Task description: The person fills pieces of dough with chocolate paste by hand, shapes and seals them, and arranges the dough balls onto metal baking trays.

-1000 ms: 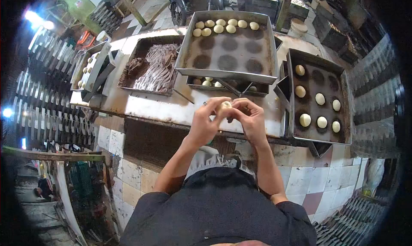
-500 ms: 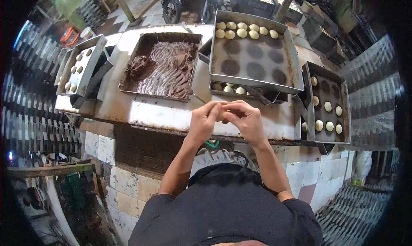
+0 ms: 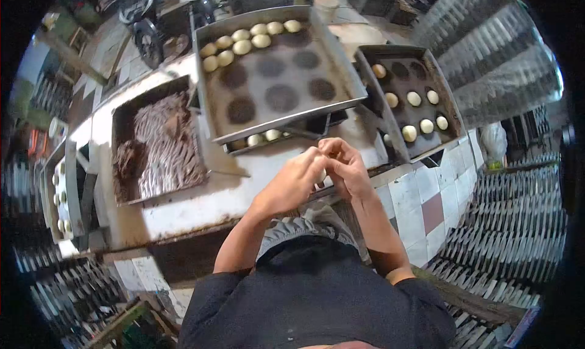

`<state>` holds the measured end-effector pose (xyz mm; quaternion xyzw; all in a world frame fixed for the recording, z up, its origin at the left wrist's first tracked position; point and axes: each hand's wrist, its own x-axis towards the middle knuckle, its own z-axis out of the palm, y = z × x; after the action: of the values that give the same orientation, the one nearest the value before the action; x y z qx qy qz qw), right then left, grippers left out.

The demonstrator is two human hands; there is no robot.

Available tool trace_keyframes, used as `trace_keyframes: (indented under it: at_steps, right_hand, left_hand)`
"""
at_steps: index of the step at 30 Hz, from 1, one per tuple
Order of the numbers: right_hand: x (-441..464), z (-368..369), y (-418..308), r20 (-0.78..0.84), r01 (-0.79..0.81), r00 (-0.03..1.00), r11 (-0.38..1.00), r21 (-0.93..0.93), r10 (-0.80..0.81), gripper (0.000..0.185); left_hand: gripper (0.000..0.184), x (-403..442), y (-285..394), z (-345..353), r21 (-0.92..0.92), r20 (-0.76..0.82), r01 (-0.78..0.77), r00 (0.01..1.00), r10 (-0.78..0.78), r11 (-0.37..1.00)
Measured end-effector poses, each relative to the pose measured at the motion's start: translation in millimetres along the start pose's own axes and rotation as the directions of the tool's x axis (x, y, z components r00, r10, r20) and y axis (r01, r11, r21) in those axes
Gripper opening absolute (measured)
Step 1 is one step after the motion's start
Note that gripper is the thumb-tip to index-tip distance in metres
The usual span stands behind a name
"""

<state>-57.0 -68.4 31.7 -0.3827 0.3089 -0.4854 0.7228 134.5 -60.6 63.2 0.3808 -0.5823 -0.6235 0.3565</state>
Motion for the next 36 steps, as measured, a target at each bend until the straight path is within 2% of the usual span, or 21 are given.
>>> trace_keyframes:
  at_steps: [1, 3, 5, 7, 9, 11, 13, 14, 15, 16, 17, 19, 21, 22, 25, 27, 29, 31, 33, 34, 36]
  right_hand:
    - [3.1, -15.7, -7.9, 0.001, -0.015, 1.000, 0.993, 0.116, 0.015, 0.044]
    - [-0.2, -37.5, -20.8, -0.058, -0.014, 0.998, 0.986, 0.169, 0.024, 0.050]
    - [-3.8, -41.4, -49.8, -0.191, -0.081, 0.961, 0.860, 0.503, 0.201, 0.038]
    - [-2.2, -72.3, -50.1, -0.120, -0.089, 0.969, 0.757, 0.647, 0.216, 0.037]
    - [11.0, -96.1, -54.3, -0.226, 0.013, 0.967, 0.864, 0.504, 0.118, 0.039]
    - [28.5, -132.7, -77.9, -0.164, 0.019, 0.984, 0.878, 0.478, 0.067, 0.041]
    - [54.9, -162.6, -125.4, -0.168, -0.138, 0.978, 0.988, -0.064, 0.125, 0.039]
    - [72.0, -178.8, -147.7, -0.168, -0.015, 0.985, 0.931, -0.365, -0.050, 0.042]
    - [94.1, -197.8, -166.9, -0.105, 0.105, 0.970, 0.770, -0.630, -0.219, 0.045]
    - [121.9, -220.6, -179.3, -0.041, 0.142, 0.913, 0.411, -0.900, -0.406, 0.048]
    - [147.1, -244.8, -187.1, 0.105, 0.110, 0.833, -0.023, -0.994, -0.544, 0.052]
    - [179.8, -310.0, -187.3, 0.144, 0.078, 0.914, -0.184, -0.980, -0.378, 0.056]
    - [178.0, -318.9, -197.3, 0.012, -0.018, 0.983, -0.163, -0.986, -0.184, 0.053]
    - [165.8, -298.4, -196.6, 0.135, 0.063, 0.928, -0.212, -0.975, -0.347, 0.048]
    - [107.0, -195.8, -202.7, 0.166, 0.197, 0.874, 0.021, -0.980, -0.456, 0.032]
    - [73.4, -150.1, -189.2, 0.178, 0.255, 0.960, 0.404, -0.879, -0.217, 0.024]
    - [60.3, -112.8, -163.1, 0.437, 0.365, 0.899, 0.529, -0.766, 0.012, 0.025]
    - [54.2, -73.3, -125.2, 0.488, 0.294, 0.856, 0.614, -0.733, 0.173, 0.021]
    - [55.5, -50.9, -60.5, 0.557, 0.262, 0.756, 0.622, -0.738, 0.343, 0.026]
    - [56.6, -36.4, -32.6, 0.579, 0.270, 0.731, 0.626, -0.732, 0.362, 0.026]
    - [61.1, -5.3, 25.6, 0.456, 0.000, 0.743, 0.681, -0.732, 0.490, 0.030]
  left_hand:
    - [0.033, 18.2, 5.5, 11.4, 0.305, 0.027, -0.112, 0.994, 0.109, 0.946]
    - [0.025, 56.0, 0.4, 41.2, 0.419, -0.012, -0.215, 0.970, 0.242, 0.882]
    - [0.019, 95.5, 3.3, 62.7, 0.692, -0.003, -0.390, 0.840, 0.543, 0.607]
    - [0.014, 132.6, 8.9, 86.1, 0.730, -0.038, -0.342, 0.844, 0.535, 0.592]
    - [0.014, 166.0, 5.9, 98.3, 0.731, -0.028, -0.367, 0.826, 0.562, 0.576]
    - [0.041, 190.7, 4.6, 95.2, 0.506, -0.012, -0.329, 0.921, 0.388, 0.797]
    - [0.054, 199.8, 13.4, 102.2, -0.175, -0.152, -0.217, 0.970, 0.191, 0.960]
    - [0.061, 208.2, 21.7, 93.1, 0.049, -0.168, -0.315, 0.933, 0.319, 0.948]
    - [0.061, 217.3, 22.4, 81.3, 0.061, -0.189, -0.310, 0.930, 0.315, 0.949]
    - [0.062, 225.1, 22.0, 68.7, 0.350, -0.166, -0.231, 0.938, 0.303, 0.908]
    - [0.062, 232.5, 20.8, 57.1, 0.608, -0.152, -0.128, 0.950, 0.273, 0.783]
    - [0.055, 258.8, -1.4, 23.2, 0.730, -0.249, -0.040, 0.914, 0.320, 0.682]
    - [0.057, 282.2, -9.9, -23.6, 0.772, -0.401, 0.224, 0.898, 0.183, 0.595]
    - [0.064, 295.1, -18.8, -49.8, 0.777, -0.519, 0.393, 0.842, 0.147, 0.491]
    - [0.070, 315.7, -28.9, -124.9, 0.648, -0.758, 0.714, 0.636, 0.143, 0.266]
    - [0.065, 320.4, -47.0, -166.3, 0.657, -0.754, 0.745, 0.649, 0.106, 0.114]
    - [0.062, 327.2, -85.2, -204.9, 0.731, -0.656, 0.681, 0.719, 0.232, -0.044]
    - [0.040, 312.0, -44.9, -187.7, 0.738, -0.655, 0.633, 0.756, 0.017, 0.233]
    - [0.045, 267.7, 4.9, -153.6, 0.583, -0.662, 0.557, 0.748, -0.050, 0.592]
    - [0.048, 231.4, 15.4, -142.9, 0.551, -0.582, 0.342, 0.811, 0.056, 0.761]
    - [0.053, 151.9, 26.1, -127.4, 0.359, -0.495, -0.017, 0.844, 0.206, 0.933]
